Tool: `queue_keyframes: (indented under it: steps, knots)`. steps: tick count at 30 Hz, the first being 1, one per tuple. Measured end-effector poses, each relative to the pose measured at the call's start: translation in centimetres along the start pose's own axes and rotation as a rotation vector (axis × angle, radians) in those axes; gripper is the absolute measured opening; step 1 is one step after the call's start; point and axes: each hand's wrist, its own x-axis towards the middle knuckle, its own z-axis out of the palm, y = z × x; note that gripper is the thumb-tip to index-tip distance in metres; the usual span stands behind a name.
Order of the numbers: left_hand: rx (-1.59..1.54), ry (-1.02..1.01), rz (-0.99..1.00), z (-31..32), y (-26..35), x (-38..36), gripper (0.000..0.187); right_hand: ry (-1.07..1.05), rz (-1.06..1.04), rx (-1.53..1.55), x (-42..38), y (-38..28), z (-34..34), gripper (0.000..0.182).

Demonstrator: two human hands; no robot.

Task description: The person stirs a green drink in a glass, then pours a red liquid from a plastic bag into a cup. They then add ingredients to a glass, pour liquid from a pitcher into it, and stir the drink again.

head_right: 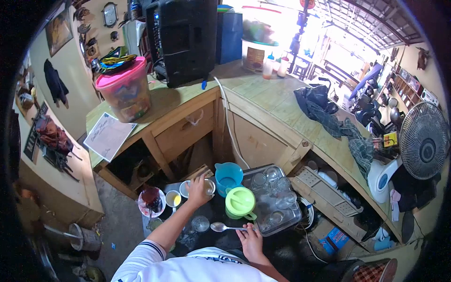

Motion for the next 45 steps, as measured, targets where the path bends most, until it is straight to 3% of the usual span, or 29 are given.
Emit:
queue_keyframes:
  steps: [3,11,16,18,20,22,24,25,27,28,30,32,33,34,35,36,38,39,41,42,44,45]
  knots:
    - [0.097,-0.044,0.016,1.3,0.0,0.7,0.097,0.058,0.113,0.197,0.1,0.2,-2.3,0.005]
    - [0.311,-0.174,0.058,3.5,-1.1,0.4,0.102,0.047,0.415,0.328,0.5,-0.6,-1.5,0.005]
    - [0.157,0.025,0.105,-4.1,1.7,-4.6,0.098,0.023,0.492,0.429,1.4,-1.9,2.6,0.008]
    - [-0.212,-0.261,0.173,-6.8,1.4,-7.2,0.087,-0.019,0.547,0.448,1.5,-2.0,4.3,0.009]
    - [-0.566,-0.3,0.181,-7.3,1.6,-10.4,0.075,-0.099,0.624,0.43,1.1,-1.4,5.9,0.01]
    - [-1.022,-0.373,-0.039,-7.4,2.9,-13.0,0.052,-0.217,0.738,0.342,1.0,0.4,6.5,0.015]
    - [-1.4,-0.212,-0.145,-8.0,4.6,-14.2,0.038,-0.29,0.829,0.273,0.7,2.3,7.5,0.02]
    - [-1.398,-0.203,-0.147,-8.0,4.3,-14.4,0.038,-0.298,0.87,0.287,0.2,2.7,8.0,0.023]
    - [-1.493,-0.196,-0.386,-7.9,3.3,-15.0,0.034,-0.311,0.884,0.207,-0.5,3.0,8.8,0.02]
    - [-1.493,-0.187,-0.385,-7.7,2.8,-15.2,0.034,-0.319,0.889,0.133,-0.9,2.9,9.2,0.018]
    - [-1.589,-0.084,-0.423,-7.3,2.0,-15.5,0.034,-0.341,0.839,0.047,-1.5,2.4,9.5,0.023]
    - [-1.567,-0.046,-0.463,-7.6,1.2,-15.6,0.034,-0.54,0.151,-0.402,-1.2,2.1,8.4,0.027]
    - [-1.466,-0.048,-0.464,-7.3,0.1,-15.7,0.033,-0.466,-0.24,-0.677,-0.1,2.1,7.7,0.029]
    - [-1.366,-0.049,-0.465,-7.1,-0.5,-15.9,0.033,-0.34,-0.414,-0.738,-0.9,0.3,8.7,0.032]
    - [-1.348,0.013,-0.475,-6.8,-0.7,-16.0,0.034,-0.275,-1.036,-1.089,1.4,-0.1,7.2,0.036]
    - [-1.35,0.014,-0.473,-6.7,-0.8,-16.2,0.034,-0.141,-1.168,-1.301,1.0,-2.0,7.8,0.046]
    - [-1.154,-0.007,-0.54,-6.2,-1.3,-16.6,0.035,0.097,-1.118,-1.473,2.9,-2.4,6.4,0.065]
    - [-1.154,-0.009,-0.54,-5.0,-2.1,-16.9,0.035,0.099,-1.118,-1.473,4.4,-2.1,5.1,0.065]
    - [-1.014,-0.025,-0.417,-2.1,-4.0,-17.4,0.035,0.149,-0.788,-1.485,6.8,-1.1,2.7,0.075]
    - [-1.012,-0.027,-0.414,-1.9,-4.0,-17.5,0.035,0.152,-0.789,-1.483,6.8,-1.2,2.8,0.075]
    - [-0.956,-0.114,-0.537,-1.6,-3.7,-17.7,0.032,0.165,-0.444,-1.482,6.7,-1.7,3.4,0.077]
    - [-0.956,-0.114,-0.539,-1.6,-3.5,-17.9,0.032,0.164,-0.442,-1.483,6.4,-2.2,4.0,0.077]
